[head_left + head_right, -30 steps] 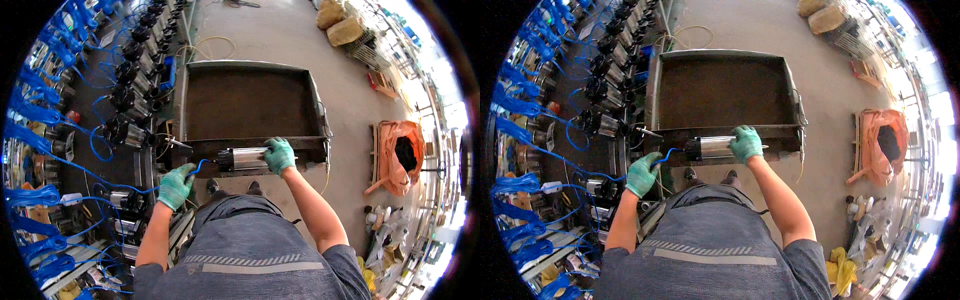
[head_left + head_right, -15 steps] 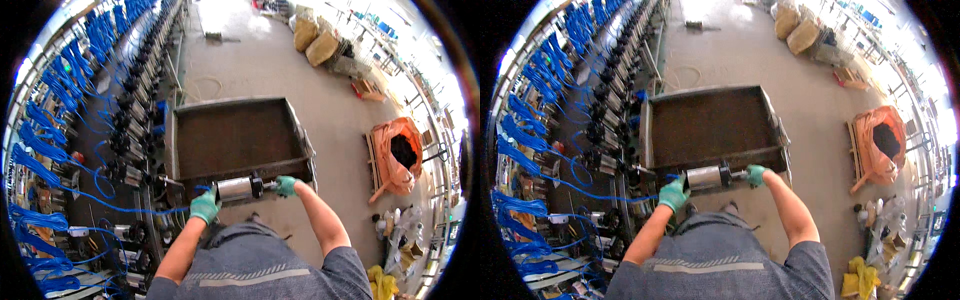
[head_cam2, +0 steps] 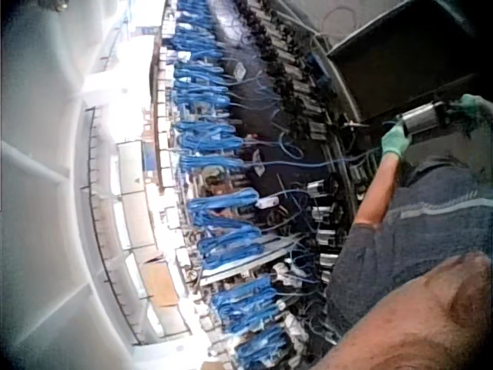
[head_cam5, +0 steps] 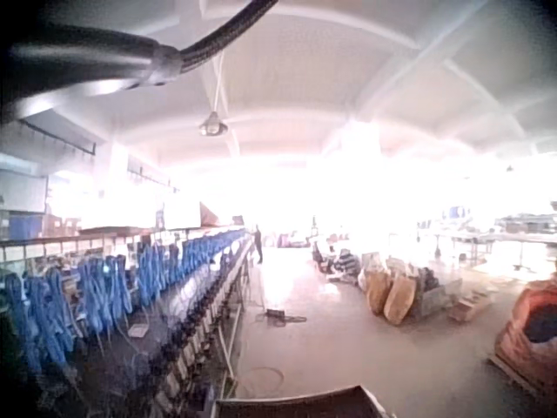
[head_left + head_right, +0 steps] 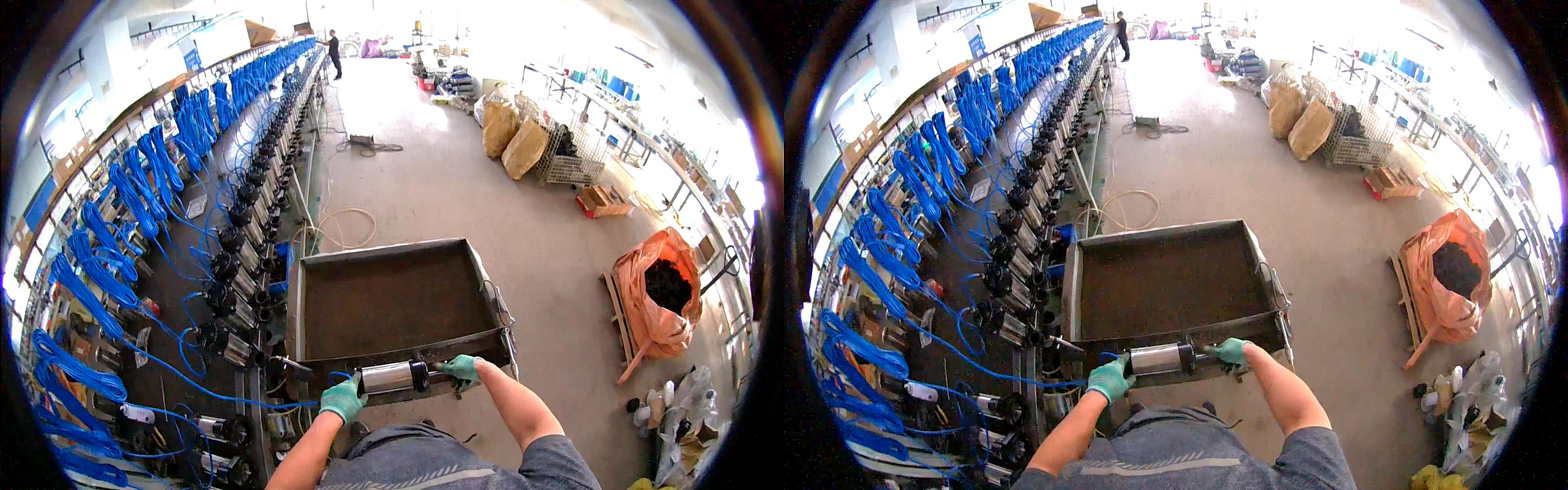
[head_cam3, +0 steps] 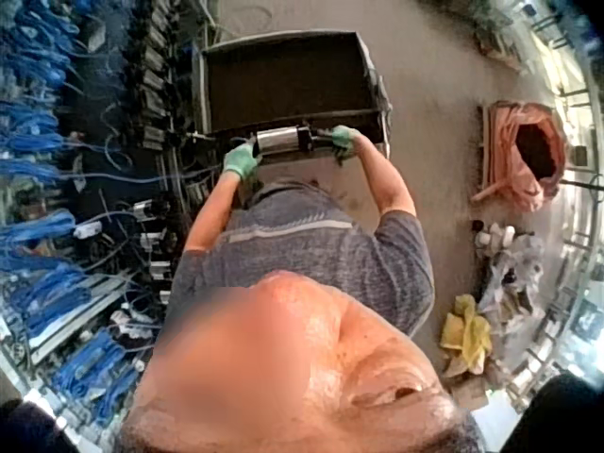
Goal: The person repeatedly picks up cylindrical metal devices from a rack, connects a blue hose, and submerges them in a water-filled tray to test for leaks. After testing, the person removes the hose and returns the cylinder to the rack. This cycle is repeated for multiple units.
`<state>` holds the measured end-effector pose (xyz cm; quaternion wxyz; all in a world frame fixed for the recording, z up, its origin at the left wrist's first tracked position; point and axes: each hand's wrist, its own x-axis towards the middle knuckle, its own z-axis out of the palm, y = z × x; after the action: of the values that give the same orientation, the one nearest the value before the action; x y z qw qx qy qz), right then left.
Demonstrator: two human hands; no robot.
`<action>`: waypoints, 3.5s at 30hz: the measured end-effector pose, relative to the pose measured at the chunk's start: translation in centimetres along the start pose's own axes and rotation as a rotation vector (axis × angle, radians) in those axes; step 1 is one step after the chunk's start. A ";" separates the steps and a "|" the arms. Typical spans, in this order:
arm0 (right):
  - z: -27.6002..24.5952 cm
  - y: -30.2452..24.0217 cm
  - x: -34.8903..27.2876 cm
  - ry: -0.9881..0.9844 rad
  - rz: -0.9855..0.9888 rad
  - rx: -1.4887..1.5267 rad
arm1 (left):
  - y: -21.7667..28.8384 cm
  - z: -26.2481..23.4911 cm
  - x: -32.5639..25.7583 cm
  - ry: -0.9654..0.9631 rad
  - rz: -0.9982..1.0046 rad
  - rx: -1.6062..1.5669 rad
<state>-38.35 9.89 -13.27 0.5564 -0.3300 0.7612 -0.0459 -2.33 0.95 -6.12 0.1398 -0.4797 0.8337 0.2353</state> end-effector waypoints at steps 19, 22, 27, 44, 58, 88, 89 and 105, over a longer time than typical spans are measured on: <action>-0.1 2.1 0.8 -0.105 -0.307 -0.244 | 0.2 -0.3 -0.2 -0.027 0.008 -0.035; -0.7 3.4 0.9 -0.282 -0.134 0.522 | 0.7 -0.5 -0.1 -0.035 0.000 -0.029; -0.1 4.5 1.2 -0.456 -0.177 0.868 | 0.8 -0.2 -0.1 -0.010 0.005 -0.035; 1.0 1.6 -0.1 0.023 -0.330 0.483 | 0.1 0.9 0.2 0.056 0.020 -0.090; 2.2 11.7 -0.8 0.761 -0.286 1.381 | -3.4 -5.9 -6.6 0.653 0.273 -0.909; 1.1 13.3 -5.4 1.351 -0.043 -0.032 | 6.8 -9.1 -6.3 0.287 0.665 -0.842; 1.1 13.4 -5.1 1.356 -0.099 0.001 | 6.9 -9.1 -6.2 0.278 0.670 -0.844; 1.0 7.0 2.4 0.538 -0.241 0.579 | 1.9 -10.7 -6.5 0.536 0.217 -0.955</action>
<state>-41.02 14.33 -18.71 0.3979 -0.2227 0.7911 -0.4078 -0.76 0.92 6.42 -0.3349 -0.4444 0.6852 0.4699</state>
